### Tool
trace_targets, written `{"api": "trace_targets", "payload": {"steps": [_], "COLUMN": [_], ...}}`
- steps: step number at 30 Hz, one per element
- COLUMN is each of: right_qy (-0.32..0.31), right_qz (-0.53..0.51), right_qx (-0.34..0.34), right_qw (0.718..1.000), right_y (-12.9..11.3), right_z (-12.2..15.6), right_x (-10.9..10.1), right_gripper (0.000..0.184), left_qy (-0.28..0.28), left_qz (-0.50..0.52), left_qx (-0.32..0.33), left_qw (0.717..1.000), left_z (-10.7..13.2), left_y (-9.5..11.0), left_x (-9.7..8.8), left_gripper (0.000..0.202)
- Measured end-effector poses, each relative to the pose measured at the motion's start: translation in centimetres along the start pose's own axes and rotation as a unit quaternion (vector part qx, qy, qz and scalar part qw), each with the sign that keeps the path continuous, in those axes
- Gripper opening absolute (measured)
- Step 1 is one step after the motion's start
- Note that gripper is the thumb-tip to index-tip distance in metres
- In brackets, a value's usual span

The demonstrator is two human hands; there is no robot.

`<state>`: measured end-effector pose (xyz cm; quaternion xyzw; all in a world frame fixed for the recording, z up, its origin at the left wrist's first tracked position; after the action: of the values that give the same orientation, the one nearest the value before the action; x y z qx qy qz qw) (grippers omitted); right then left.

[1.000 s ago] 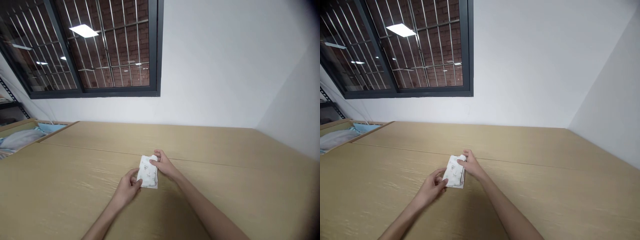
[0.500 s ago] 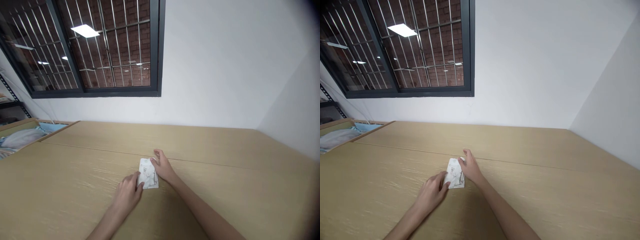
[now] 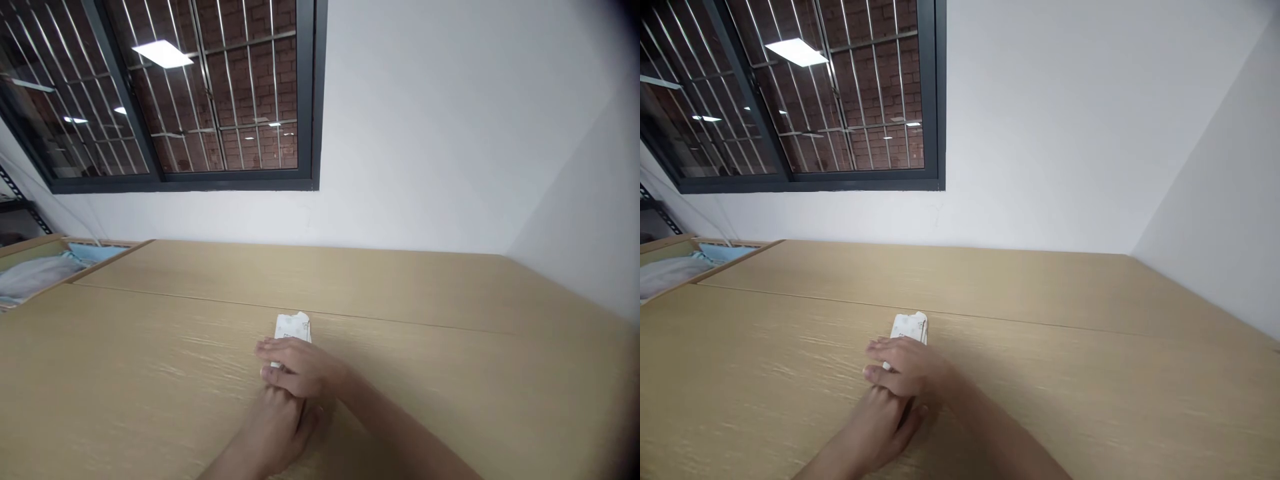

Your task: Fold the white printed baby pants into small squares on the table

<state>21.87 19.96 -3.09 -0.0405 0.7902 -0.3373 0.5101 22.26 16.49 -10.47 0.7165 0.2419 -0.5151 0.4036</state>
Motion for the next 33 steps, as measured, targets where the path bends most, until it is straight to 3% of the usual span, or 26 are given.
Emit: {"api": "trace_targets", "payload": {"steps": [5,14,20,33], "right_qy": [-0.042,0.016,0.006,0.061], "right_qz": [0.074,0.128,0.200,0.180], "right_qx": [0.019,0.061,0.062,0.115], "right_qw": [0.996,0.990,0.978,0.975], "right_y": [2.2,7.0,8.8,11.7], "right_z": [0.2,0.6,1.1,2.1], "right_x": [1.4,0.5,0.5,-0.9], "right_gripper": [0.032,0.043,0.052,0.058], "left_qy": [-0.005,0.007,0.017,0.050], "left_qz": [0.006,0.020,-0.021,-0.063], "left_qx": [-0.008,0.010,0.009,0.026], "left_qw": [1.000,1.000,1.000,0.996], "left_z": [0.0,-0.1,0.2,0.1], "left_y": [-0.3,0.3,-0.2,-0.6], "left_x": [0.7,-0.1,0.5,0.6], "left_gripper": [0.050,0.056,0.069,0.063]}}
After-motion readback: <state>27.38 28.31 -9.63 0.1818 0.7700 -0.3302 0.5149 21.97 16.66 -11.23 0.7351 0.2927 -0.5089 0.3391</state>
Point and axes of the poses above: each hand's wrist, its own z-axis away from the middle knuckle, its own x-axis out of the palm, y = z × x, the point moved 10 cm from there along -z, towards the middle knuckle, and after that the axes turned 1 degree about -y, right-handed, at the moved point
